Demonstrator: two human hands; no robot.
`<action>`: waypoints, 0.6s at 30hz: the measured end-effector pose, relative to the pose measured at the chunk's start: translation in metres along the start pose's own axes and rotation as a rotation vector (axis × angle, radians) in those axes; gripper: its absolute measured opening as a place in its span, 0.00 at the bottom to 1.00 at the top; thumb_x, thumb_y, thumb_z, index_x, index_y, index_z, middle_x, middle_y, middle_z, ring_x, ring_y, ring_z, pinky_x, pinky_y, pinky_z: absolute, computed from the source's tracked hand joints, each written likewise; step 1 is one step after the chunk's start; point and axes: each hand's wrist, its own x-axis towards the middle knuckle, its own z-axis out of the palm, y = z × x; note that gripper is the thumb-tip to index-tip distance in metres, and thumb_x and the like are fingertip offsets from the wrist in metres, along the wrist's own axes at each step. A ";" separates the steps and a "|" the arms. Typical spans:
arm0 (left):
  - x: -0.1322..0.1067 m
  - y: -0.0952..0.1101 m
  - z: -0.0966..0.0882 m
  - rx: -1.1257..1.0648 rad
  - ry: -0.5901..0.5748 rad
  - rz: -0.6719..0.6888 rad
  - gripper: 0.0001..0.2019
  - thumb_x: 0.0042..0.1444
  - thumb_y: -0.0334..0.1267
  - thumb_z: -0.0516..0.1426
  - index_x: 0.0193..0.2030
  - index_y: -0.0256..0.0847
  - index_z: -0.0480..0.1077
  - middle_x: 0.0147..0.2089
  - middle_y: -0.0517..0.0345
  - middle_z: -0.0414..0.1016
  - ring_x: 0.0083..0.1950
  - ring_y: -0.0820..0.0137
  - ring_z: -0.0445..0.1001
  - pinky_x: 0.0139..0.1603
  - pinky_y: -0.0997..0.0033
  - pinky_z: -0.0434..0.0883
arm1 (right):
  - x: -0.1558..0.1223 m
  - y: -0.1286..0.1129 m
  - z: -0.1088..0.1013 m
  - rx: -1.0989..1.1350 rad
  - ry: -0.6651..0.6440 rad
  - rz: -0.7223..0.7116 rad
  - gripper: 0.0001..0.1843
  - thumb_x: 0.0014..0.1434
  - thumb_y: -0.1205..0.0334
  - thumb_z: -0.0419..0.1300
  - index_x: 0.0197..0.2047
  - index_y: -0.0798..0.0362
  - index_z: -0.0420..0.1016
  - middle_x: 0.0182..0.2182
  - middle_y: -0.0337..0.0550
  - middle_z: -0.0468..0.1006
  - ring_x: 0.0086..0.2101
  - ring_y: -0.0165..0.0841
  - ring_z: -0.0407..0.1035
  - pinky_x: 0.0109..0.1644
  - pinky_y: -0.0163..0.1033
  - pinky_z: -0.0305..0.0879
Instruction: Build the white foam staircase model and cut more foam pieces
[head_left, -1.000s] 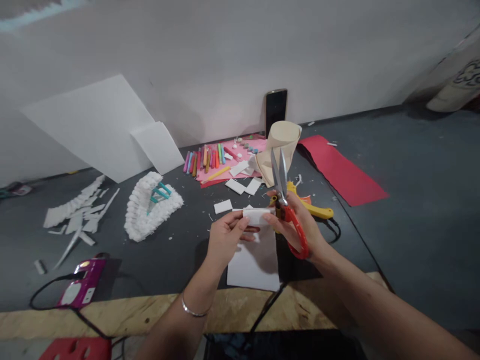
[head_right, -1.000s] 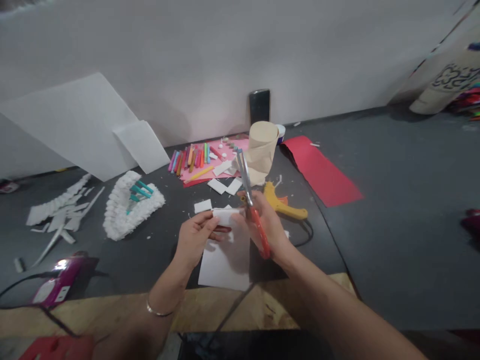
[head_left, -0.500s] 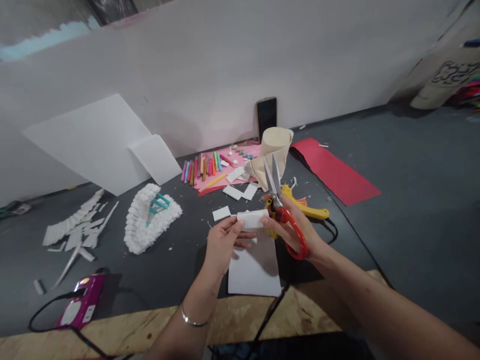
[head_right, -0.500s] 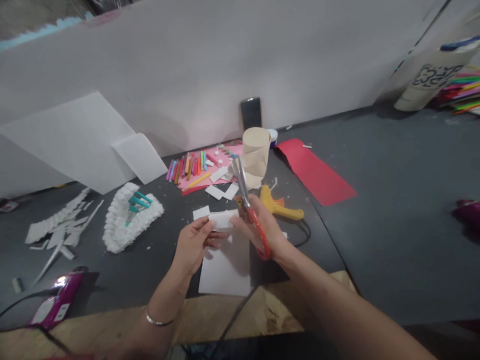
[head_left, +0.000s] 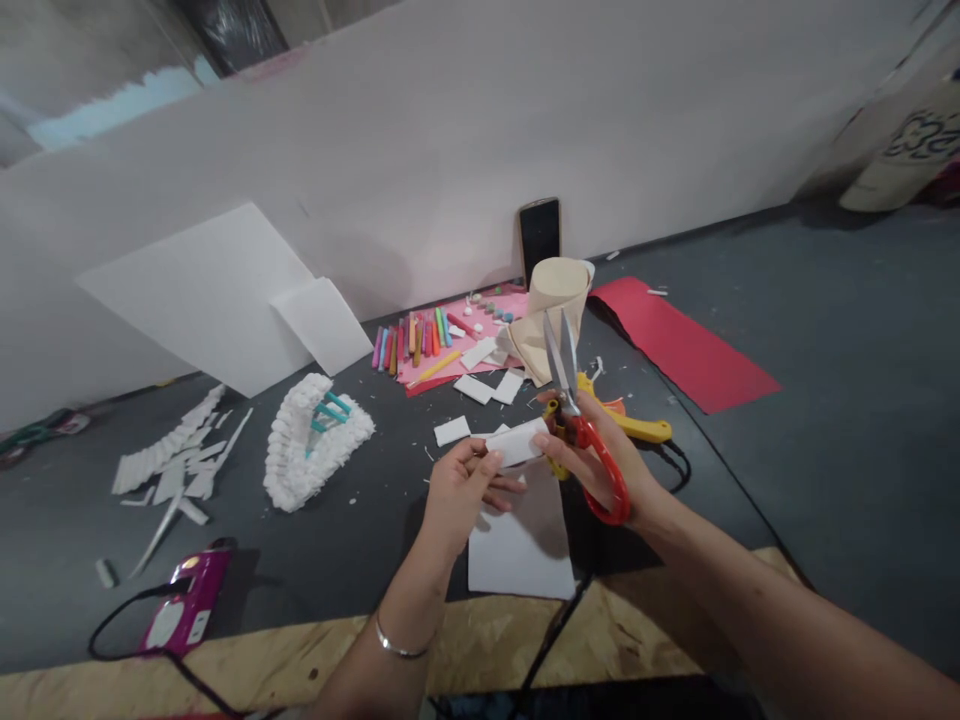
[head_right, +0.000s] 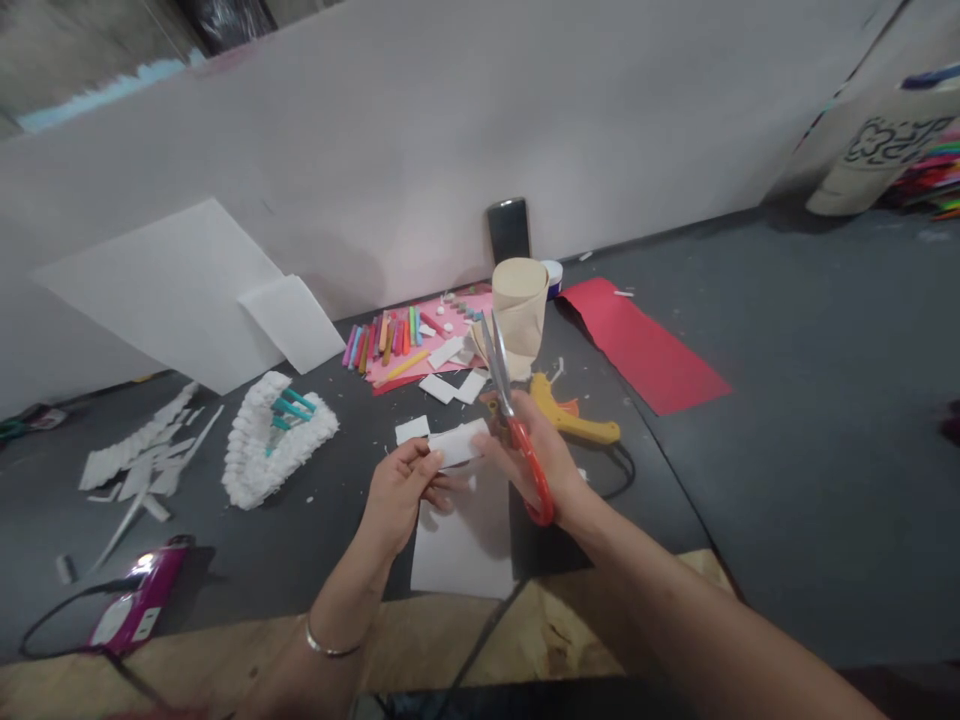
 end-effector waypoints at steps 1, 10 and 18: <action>0.000 0.000 0.000 0.003 -0.010 -0.002 0.22 0.45 0.54 0.66 0.35 0.38 0.66 0.31 0.52 0.81 0.28 0.61 0.81 0.17 0.76 0.71 | 0.000 0.000 0.000 -0.004 0.003 0.000 0.23 0.54 0.56 0.66 0.51 0.48 0.64 0.32 0.35 0.67 0.31 0.30 0.65 0.36 0.38 0.64; 0.002 0.003 -0.006 -0.012 -0.060 0.000 0.21 0.46 0.50 0.66 0.37 0.39 0.66 0.28 0.57 0.78 0.28 0.64 0.81 0.19 0.77 0.71 | 0.001 -0.013 0.002 0.046 0.012 0.072 0.24 0.49 0.56 0.68 0.48 0.48 0.65 0.29 0.34 0.66 0.28 0.29 0.62 0.31 0.36 0.61; 0.003 0.002 -0.006 -0.032 -0.004 0.088 0.13 0.46 0.43 0.67 0.30 0.37 0.72 0.26 0.61 0.70 0.25 0.75 0.71 0.19 0.80 0.69 | 0.000 -0.019 0.005 0.063 0.030 0.110 0.25 0.47 0.56 0.68 0.47 0.49 0.65 0.30 0.34 0.66 0.28 0.29 0.62 0.31 0.36 0.62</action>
